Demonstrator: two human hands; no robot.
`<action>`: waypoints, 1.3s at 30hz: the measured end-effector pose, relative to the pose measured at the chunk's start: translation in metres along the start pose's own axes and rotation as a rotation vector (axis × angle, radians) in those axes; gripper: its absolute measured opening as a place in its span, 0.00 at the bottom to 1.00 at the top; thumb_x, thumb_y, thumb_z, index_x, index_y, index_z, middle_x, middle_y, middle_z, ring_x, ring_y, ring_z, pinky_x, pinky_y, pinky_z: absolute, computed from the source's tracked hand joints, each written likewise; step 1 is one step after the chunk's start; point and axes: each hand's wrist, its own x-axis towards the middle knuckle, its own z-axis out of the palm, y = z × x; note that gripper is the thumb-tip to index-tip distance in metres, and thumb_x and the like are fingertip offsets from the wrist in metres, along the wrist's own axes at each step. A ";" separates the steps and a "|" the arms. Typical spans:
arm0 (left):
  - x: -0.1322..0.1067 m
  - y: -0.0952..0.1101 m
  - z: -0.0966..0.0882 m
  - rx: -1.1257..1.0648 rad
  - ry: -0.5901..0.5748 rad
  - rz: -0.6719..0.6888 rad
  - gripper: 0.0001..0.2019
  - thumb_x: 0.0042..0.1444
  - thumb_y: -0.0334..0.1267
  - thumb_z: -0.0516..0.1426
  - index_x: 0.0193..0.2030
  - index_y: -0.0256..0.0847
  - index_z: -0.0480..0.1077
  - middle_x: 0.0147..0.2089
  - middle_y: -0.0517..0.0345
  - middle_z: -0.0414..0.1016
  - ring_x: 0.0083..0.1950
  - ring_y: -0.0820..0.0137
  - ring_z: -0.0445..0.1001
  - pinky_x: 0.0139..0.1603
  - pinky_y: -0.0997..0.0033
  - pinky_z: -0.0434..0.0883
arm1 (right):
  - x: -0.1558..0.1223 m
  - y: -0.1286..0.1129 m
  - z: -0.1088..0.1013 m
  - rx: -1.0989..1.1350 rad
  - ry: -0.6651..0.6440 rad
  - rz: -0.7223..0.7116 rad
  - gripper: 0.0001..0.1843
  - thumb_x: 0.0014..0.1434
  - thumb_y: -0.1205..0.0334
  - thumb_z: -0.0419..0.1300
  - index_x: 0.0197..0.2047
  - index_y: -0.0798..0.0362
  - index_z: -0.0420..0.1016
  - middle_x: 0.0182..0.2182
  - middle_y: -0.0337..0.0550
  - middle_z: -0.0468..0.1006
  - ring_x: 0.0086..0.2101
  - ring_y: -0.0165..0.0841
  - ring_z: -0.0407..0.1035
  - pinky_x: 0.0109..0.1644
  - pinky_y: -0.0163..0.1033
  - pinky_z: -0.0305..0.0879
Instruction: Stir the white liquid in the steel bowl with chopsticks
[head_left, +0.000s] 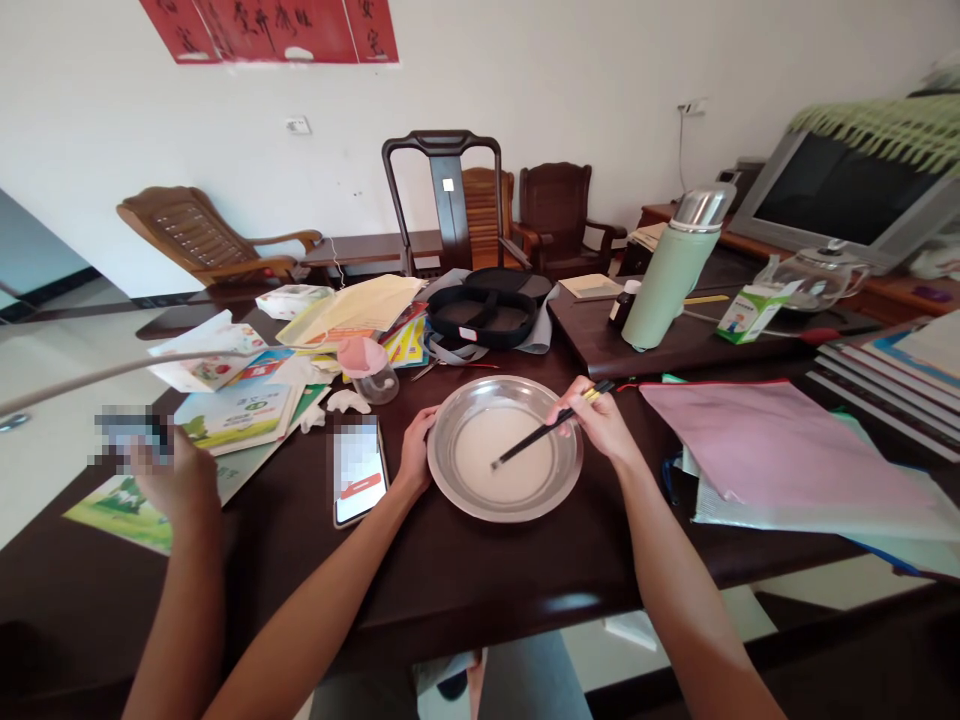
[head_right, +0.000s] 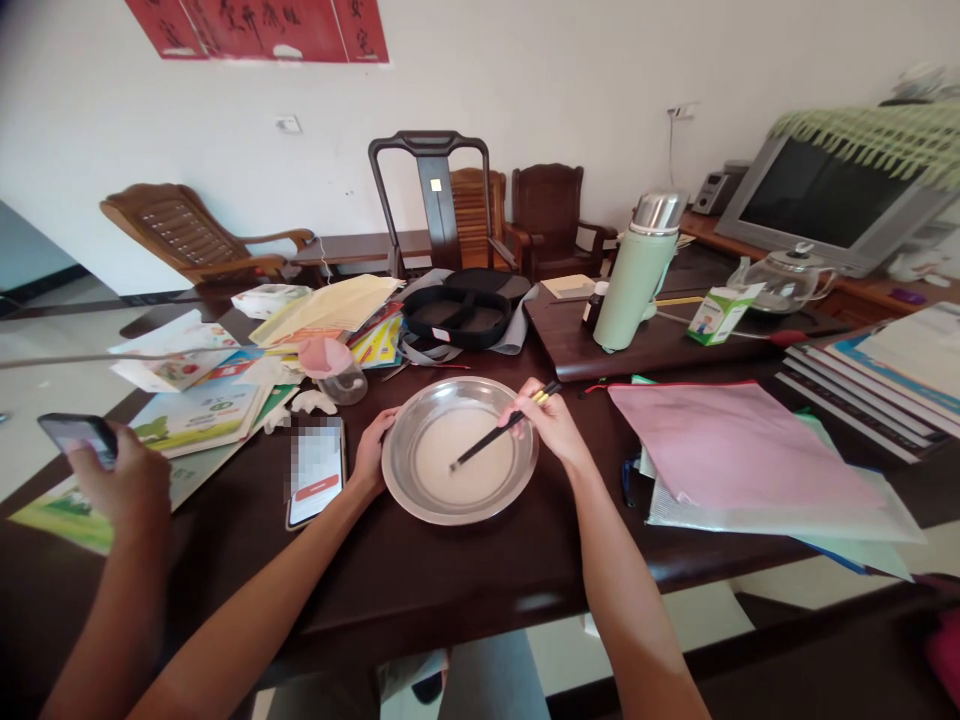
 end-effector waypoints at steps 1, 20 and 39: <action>0.001 0.000 -0.004 -0.002 -0.002 0.001 0.14 0.43 0.48 0.61 0.33 0.42 0.78 0.40 0.51 0.82 0.46 0.55 0.78 0.48 0.61 0.71 | 0.001 0.000 0.002 -0.019 -0.008 -0.009 0.27 0.56 0.33 0.66 0.28 0.47 0.64 0.22 0.40 0.82 0.19 0.32 0.70 0.22 0.38 0.66; 0.001 -0.001 -0.003 -0.028 0.013 -0.005 0.14 0.42 0.48 0.62 0.32 0.42 0.78 0.41 0.51 0.82 0.45 0.56 0.76 0.49 0.61 0.70 | -0.001 -0.002 -0.015 -0.050 0.189 -0.061 0.26 0.60 0.36 0.64 0.26 0.48 0.65 0.19 0.38 0.78 0.16 0.27 0.62 0.17 0.34 0.54; 0.000 0.002 -0.003 -0.027 0.013 -0.016 0.15 0.42 0.48 0.61 0.33 0.40 0.78 0.38 0.52 0.82 0.44 0.57 0.76 0.47 0.62 0.69 | 0.001 0.001 -0.004 -0.100 0.002 -0.024 0.23 0.56 0.40 0.69 0.27 0.51 0.74 0.28 0.46 0.86 0.23 0.31 0.72 0.21 0.34 0.62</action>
